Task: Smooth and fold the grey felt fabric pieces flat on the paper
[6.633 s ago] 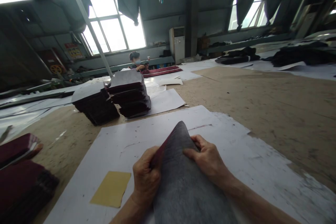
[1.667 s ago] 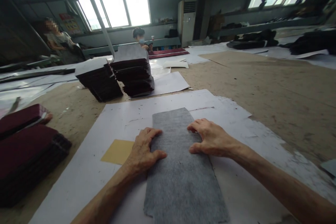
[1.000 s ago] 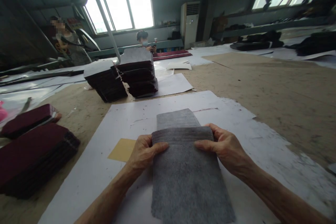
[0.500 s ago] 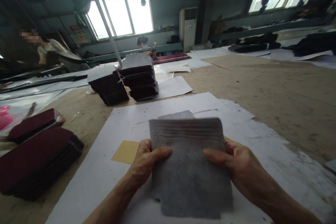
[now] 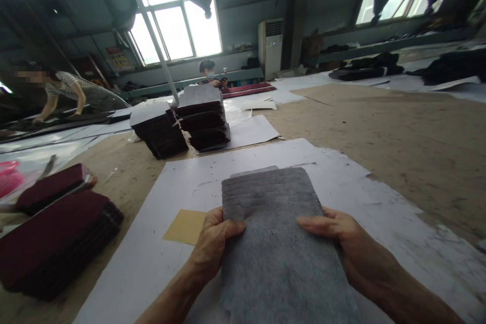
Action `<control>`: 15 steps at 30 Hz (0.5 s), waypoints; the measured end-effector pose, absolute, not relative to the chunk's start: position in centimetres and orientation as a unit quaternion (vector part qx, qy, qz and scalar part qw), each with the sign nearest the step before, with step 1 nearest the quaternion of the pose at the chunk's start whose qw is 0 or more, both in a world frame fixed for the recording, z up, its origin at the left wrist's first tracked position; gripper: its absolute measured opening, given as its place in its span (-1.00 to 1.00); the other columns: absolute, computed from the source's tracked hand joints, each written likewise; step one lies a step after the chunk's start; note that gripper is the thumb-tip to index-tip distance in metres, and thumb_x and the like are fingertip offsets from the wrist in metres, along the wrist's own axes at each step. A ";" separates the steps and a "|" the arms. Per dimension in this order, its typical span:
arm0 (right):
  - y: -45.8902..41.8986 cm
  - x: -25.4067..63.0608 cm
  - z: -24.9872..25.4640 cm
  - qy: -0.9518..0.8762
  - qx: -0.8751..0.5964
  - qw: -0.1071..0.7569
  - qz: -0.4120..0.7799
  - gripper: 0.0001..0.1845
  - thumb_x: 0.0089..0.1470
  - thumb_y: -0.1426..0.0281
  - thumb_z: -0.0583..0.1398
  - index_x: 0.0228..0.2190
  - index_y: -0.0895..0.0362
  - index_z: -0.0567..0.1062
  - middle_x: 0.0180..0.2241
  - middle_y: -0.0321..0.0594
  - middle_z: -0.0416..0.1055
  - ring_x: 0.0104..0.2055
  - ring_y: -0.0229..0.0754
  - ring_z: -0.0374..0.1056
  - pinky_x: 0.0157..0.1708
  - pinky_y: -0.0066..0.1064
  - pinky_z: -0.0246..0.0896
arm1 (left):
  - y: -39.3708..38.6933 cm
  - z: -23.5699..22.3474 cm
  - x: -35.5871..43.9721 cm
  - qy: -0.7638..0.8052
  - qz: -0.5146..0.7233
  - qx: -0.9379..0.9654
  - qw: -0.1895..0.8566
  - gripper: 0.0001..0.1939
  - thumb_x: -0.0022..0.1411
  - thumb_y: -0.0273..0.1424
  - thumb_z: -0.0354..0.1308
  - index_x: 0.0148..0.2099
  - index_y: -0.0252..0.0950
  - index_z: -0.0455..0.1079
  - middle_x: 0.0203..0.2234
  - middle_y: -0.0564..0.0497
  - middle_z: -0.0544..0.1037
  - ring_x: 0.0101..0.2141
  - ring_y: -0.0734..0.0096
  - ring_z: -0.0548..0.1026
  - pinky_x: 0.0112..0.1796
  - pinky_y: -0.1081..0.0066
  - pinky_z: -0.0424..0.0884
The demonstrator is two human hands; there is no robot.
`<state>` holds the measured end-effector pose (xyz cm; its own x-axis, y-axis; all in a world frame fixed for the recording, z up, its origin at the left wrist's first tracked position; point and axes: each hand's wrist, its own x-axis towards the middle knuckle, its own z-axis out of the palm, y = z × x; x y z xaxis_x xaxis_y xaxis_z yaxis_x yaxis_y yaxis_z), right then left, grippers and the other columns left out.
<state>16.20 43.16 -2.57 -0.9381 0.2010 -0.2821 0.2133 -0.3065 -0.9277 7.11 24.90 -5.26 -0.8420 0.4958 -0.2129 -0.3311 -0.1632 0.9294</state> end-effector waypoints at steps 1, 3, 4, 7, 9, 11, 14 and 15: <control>43.2 16.2 -2.4 0.584 0.173 0.017 -0.793 -0.68 -0.17 0.32 0.22 -0.31 0.22 0.51 -0.45 -0.10 0.49 -0.42 -0.03 0.42 -0.42 -0.26 0.36 | 24.8 -5.3 7.3 0.601 0.752 0.072 0.262 -0.84 -0.16 -0.47 0.16 -0.41 -0.34 0.43 -0.62 0.09 0.44 -0.60 0.53 0.31 -0.54 0.51 0.20; 43.0 16.6 -2.6 0.650 0.166 -0.058 -0.740 -0.72 -0.17 0.30 0.23 -0.36 0.18 0.53 -0.45 -0.14 0.50 -0.42 -0.04 0.42 -0.43 -0.28 0.35 | 24.6 -5.4 7.6 0.616 0.747 0.092 0.232 -0.82 -0.20 -0.52 0.15 -0.41 -0.32 0.42 -0.61 0.11 0.45 -0.59 0.54 0.30 -0.54 0.52 0.18; 42.8 16.9 -2.8 0.696 0.150 -0.125 -0.691 -0.75 -0.19 0.31 0.24 -0.38 0.12 0.54 -0.43 -0.18 0.50 -0.40 -0.04 0.41 -0.41 -0.29 0.35 | 24.5 -5.4 7.7 0.617 0.749 0.101 0.220 -0.77 -0.23 -0.54 0.13 -0.40 -0.30 0.43 -0.58 0.11 0.46 -0.56 0.51 0.32 -0.52 0.51 0.20; 42.3 17.5 -3.3 0.756 0.115 -0.261 -0.589 -0.84 -0.24 0.34 0.26 -0.47 0.03 0.56 -0.47 -0.28 0.49 -0.39 -0.07 0.40 -0.37 -0.33 0.33 | 24.5 -5.4 7.7 0.605 0.757 0.122 0.215 -0.71 -0.26 -0.54 0.12 -0.37 -0.29 0.45 -0.50 0.07 0.50 -0.46 0.38 0.39 -0.43 0.43 0.29; 42.3 17.2 -3.1 0.713 0.155 -0.197 -0.655 -0.81 -0.24 0.34 0.26 -0.44 0.06 0.54 -0.52 -0.27 0.47 -0.46 -0.09 0.39 -0.43 -0.32 0.34 | 24.9 -5.2 7.6 0.587 0.762 0.110 0.251 -0.76 -0.21 -0.47 0.14 -0.36 -0.33 0.46 -0.52 0.01 0.50 -0.47 0.35 0.41 -0.41 0.39 0.31; 42.6 16.7 -2.6 0.618 0.202 -0.059 -0.757 -0.75 -0.21 0.32 0.25 -0.39 0.14 0.52 -0.53 -0.21 0.47 -0.51 -0.09 0.39 -0.50 -0.31 0.34 | 25.2 -4.9 7.5 0.569 0.763 0.073 0.299 -0.75 -0.18 -0.44 0.14 -0.34 -0.36 0.46 -0.57 0.01 0.49 -0.54 0.37 0.40 -0.47 0.40 0.30; 42.9 16.4 -2.3 0.551 0.197 0.056 -0.809 -0.72 -0.14 0.27 0.21 -0.38 0.20 0.50 -0.46 -0.09 0.48 -0.47 -0.07 0.41 -0.45 -0.26 0.35 | 25.1 -4.8 7.6 0.574 0.755 0.036 0.313 -0.71 -0.22 -0.51 0.12 -0.33 -0.34 0.45 -0.62 0.07 0.46 -0.60 0.46 0.36 -0.54 0.47 0.23; 43.0 16.5 -2.5 0.586 0.192 0.033 -0.787 -0.74 -0.13 0.27 0.20 -0.40 0.19 0.51 -0.47 -0.11 0.48 -0.47 -0.07 0.41 -0.46 -0.27 0.35 | 25.0 -4.9 7.7 0.582 0.755 0.044 0.300 -0.70 -0.23 -0.53 0.12 -0.33 -0.33 0.45 -0.63 0.09 0.45 -0.60 0.47 0.35 -0.55 0.49 0.22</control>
<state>16.48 42.96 -2.50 -0.9238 0.1729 -0.3417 0.2779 -0.3114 -0.9088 7.74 25.04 -4.88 -0.8165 0.5036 -0.2824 -0.4016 -0.1440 0.9044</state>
